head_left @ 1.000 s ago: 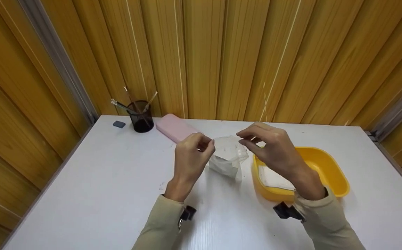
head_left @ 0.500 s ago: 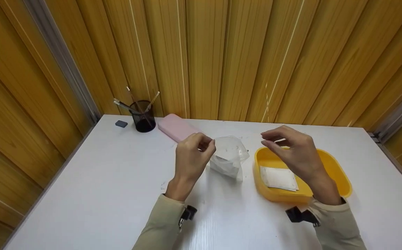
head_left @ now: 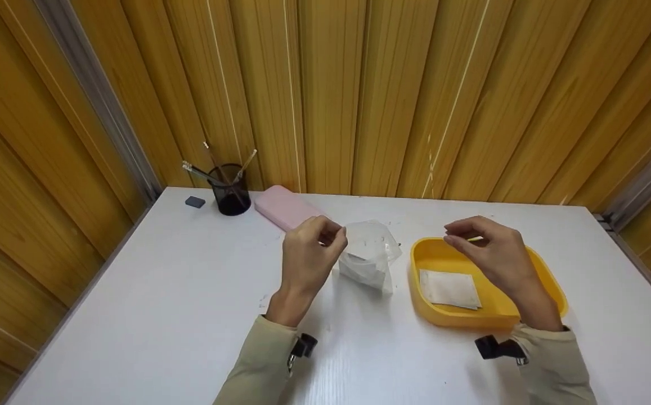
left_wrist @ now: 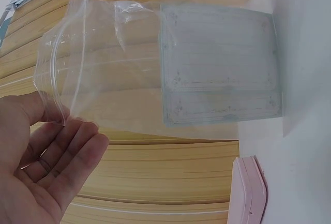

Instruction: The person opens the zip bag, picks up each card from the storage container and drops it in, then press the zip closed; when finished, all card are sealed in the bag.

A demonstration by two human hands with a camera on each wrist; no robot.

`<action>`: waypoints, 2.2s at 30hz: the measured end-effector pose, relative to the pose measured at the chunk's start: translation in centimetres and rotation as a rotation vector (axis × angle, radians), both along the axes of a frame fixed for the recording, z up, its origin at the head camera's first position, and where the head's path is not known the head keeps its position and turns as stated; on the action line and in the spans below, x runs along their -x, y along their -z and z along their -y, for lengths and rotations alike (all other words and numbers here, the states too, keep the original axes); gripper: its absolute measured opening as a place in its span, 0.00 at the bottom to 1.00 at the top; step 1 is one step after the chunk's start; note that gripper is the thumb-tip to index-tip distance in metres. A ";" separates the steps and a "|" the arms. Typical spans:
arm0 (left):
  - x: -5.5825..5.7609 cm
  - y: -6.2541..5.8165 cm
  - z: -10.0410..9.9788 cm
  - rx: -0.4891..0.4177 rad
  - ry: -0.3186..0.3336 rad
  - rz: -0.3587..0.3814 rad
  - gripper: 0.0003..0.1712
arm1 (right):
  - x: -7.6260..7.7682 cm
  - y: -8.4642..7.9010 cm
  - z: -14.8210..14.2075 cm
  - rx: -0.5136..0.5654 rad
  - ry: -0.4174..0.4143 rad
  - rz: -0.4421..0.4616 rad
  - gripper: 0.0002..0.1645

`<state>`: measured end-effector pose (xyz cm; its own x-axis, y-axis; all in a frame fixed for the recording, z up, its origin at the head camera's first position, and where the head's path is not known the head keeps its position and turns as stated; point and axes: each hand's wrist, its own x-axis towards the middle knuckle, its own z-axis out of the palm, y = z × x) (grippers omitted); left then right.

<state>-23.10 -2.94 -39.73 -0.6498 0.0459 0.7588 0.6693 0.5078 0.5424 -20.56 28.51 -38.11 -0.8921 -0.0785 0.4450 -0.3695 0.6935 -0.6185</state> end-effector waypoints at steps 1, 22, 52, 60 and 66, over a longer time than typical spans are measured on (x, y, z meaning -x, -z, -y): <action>0.0 0.0 0.0 0.000 0.000 -0.003 0.05 | 0.1 0.1 -0.2 -0.001 0.003 0.011 0.12; 0.0 0.0 0.0 0.002 0.001 -0.029 0.06 | 1.7 3.3 -3.6 -0.131 0.028 0.365 0.19; 0.0 -0.1 0.4 -0.008 -0.008 -0.027 0.06 | 2.2 6.3 -5.9 -0.116 0.048 0.621 0.22; 0.0 -0.2 0.4 -0.007 -0.004 -0.034 0.05 | 2.3 6.4 -5.9 -0.112 0.068 0.604 0.24; 0.1 -0.2 0.4 -0.005 -0.001 -0.045 0.06 | 2.2 6.3 -5.9 -0.100 0.059 0.563 0.22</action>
<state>-23.21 -3.37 -39.49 -0.6149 0.0410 0.7875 0.6923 0.5061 0.5143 -22.78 34.45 -44.44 -0.9935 -0.0389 -0.1069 0.0387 0.7681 -0.6392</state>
